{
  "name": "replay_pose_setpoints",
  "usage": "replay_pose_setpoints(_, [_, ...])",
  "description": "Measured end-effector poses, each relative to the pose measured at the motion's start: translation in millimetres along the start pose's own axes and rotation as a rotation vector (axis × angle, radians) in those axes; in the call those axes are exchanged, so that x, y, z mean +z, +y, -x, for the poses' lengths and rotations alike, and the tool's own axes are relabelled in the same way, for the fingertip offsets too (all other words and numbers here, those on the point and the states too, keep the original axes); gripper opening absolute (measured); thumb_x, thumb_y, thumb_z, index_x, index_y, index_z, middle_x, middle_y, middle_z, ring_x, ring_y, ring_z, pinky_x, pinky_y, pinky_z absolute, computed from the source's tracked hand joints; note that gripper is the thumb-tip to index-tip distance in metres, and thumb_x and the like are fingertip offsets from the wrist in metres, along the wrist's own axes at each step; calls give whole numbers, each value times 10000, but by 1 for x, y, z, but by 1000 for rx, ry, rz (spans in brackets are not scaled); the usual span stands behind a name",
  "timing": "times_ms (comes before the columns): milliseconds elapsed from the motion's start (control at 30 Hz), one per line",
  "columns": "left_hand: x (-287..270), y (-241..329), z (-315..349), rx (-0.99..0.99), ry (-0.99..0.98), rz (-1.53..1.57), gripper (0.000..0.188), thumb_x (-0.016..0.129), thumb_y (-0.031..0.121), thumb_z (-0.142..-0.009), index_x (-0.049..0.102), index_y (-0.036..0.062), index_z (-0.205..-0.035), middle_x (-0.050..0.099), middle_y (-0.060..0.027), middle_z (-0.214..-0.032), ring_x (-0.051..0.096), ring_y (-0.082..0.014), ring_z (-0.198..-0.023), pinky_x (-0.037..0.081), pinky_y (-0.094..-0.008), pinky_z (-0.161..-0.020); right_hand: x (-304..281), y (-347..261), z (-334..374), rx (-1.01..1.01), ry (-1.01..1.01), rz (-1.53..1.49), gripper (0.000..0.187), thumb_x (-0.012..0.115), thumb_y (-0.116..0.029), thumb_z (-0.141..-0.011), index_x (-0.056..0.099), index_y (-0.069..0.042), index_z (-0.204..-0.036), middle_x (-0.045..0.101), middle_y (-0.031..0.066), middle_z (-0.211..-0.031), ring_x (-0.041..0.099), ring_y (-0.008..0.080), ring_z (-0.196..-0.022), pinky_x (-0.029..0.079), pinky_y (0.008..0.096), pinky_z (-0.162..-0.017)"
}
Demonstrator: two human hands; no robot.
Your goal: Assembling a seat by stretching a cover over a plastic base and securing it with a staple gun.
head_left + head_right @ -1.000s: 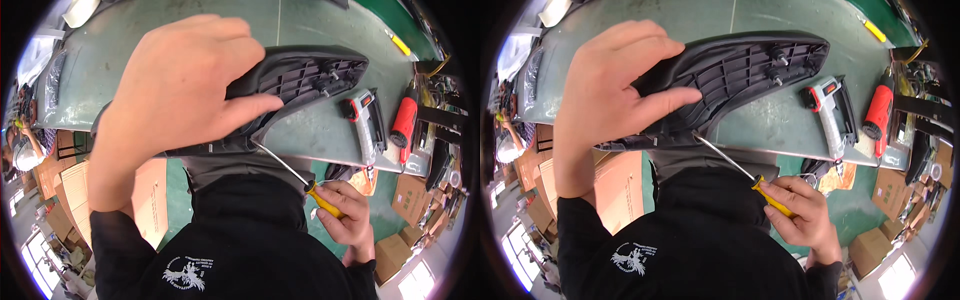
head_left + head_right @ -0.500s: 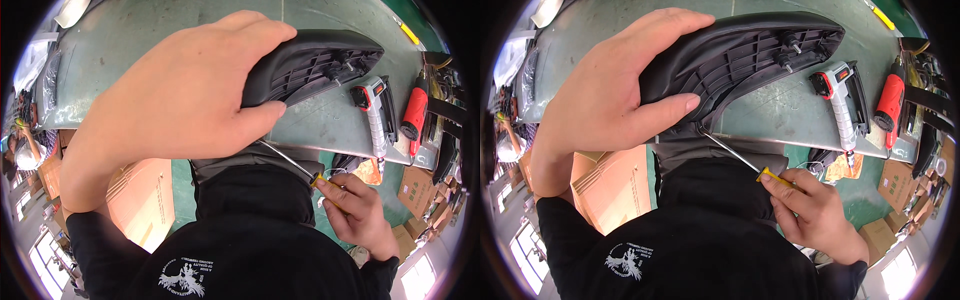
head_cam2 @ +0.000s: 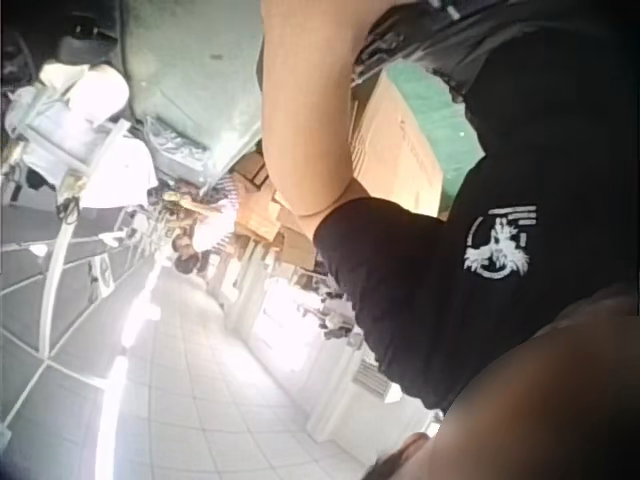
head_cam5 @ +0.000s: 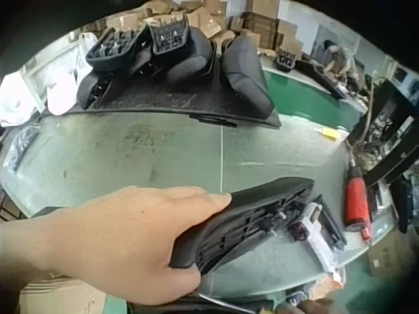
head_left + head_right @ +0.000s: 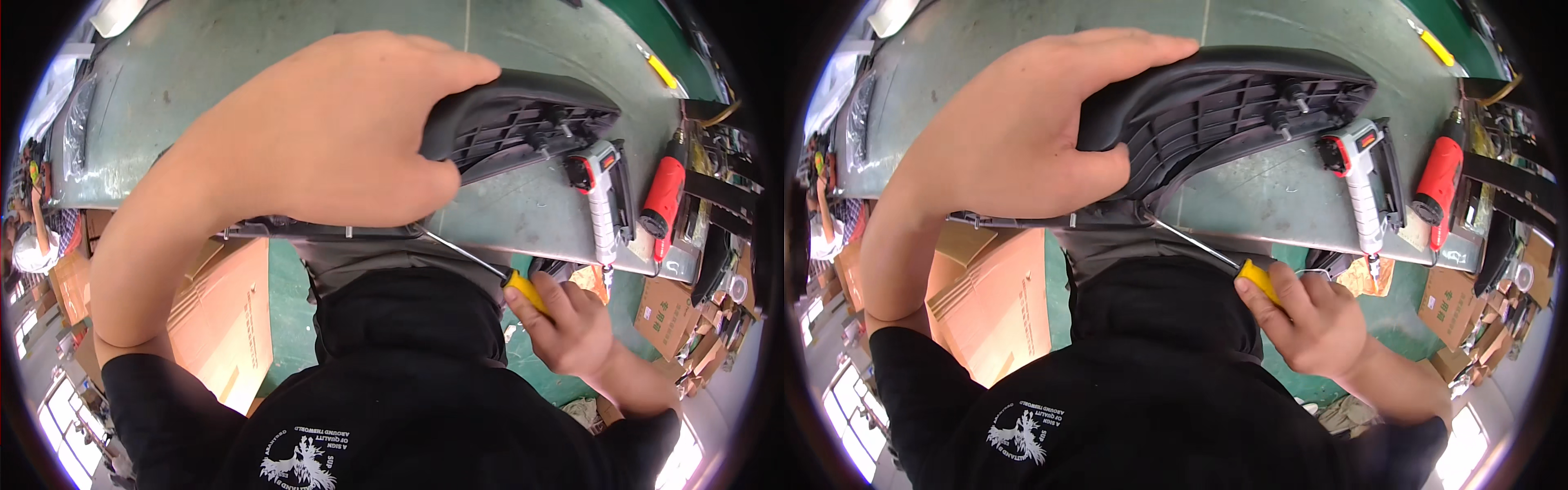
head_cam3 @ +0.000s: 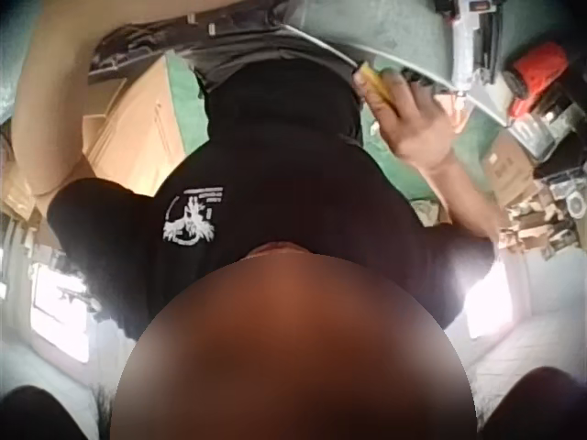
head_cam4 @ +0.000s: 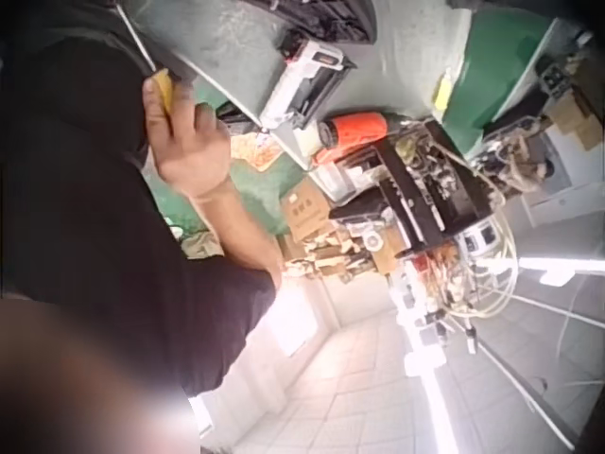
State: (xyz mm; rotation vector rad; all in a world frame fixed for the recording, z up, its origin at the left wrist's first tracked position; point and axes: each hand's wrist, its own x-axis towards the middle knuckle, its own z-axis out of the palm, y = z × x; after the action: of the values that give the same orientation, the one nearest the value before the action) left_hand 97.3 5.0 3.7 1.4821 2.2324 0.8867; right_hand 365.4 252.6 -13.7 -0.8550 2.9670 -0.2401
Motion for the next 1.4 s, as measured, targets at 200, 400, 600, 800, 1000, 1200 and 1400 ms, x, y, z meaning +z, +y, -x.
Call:
replay_pose_setpoints(200, [-14,-1,-12,-136,-148,61,731,664,15,-792,616,-11,-1521,755,-214,-1328,746,-335,-1187,577,-394,-1054,41,-18,18,163,201,-232,473,845,-24,-869,802,-96,-1334,717,140,-1128,670,215,-713,547,319,-542])
replay_pose_setpoints(400, [-11,-6,-9,-42,-103,24,735,651,1,-784,613,-21,-1518,760,-190,-1321,744,-288,-1190,565,-370,-1076,17,-34,13,422,206,-753,468,826,38,-886,785,-38,-1346,723,143,-1109,712,252,-709,599,359,-602])
replay_pose_setpoints(600, [-12,-3,-8,-39,-100,6,733,650,-10,-782,614,-26,-1514,754,-186,-1345,733,-258,-1215,554,-357,-1093,-1,-31,0,474,94,-769,440,809,50,-896,787,-19,-1331,720,146,-1103,705,254,-705,602,350,-627])
replay_pose_setpoints(800, [-18,-9,-14,-81,-158,84,735,646,-24,-793,607,-28,-1527,752,-176,-1351,723,-240,-1230,547,-348,-1101,16,-16,9,276,141,-453,445,816,46,-887,797,-40,-1323,724,146,-1095,717,290,-795,609,371,-689])
replay_pose_setpoints(1000, [-16,-7,-15,-86,-159,77,743,645,-25,-788,601,-30,-1531,754,-172,-1335,724,-245,-1224,549,-349,-1099,34,-23,14,407,268,-699,442,812,48,-896,794,-44,-1329,748,166,-1108,724,322,-836,604,364,-717])
replay_pose_setpoints(1200, [-12,-7,-10,-48,-117,178,746,639,-31,-783,600,-32,-1527,755,-165,-1337,722,-237,-1227,545,-346,-1103,10,-35,1,557,181,-901,475,821,47,-866,789,-41,-1332,757,175,-1131,721,300,-833,596,357,-690])
replay_pose_setpoints(1400, [-18,-19,-18,-43,-129,209,741,626,-41,-786,606,-24,-1526,753,-137,-1348,714,-205,-1211,532,-331,-1108,49,-26,15,227,260,-194,549,863,-12,-755,808,-88,-1296,748,183,-1158,719,281,-839,588,365,-666])
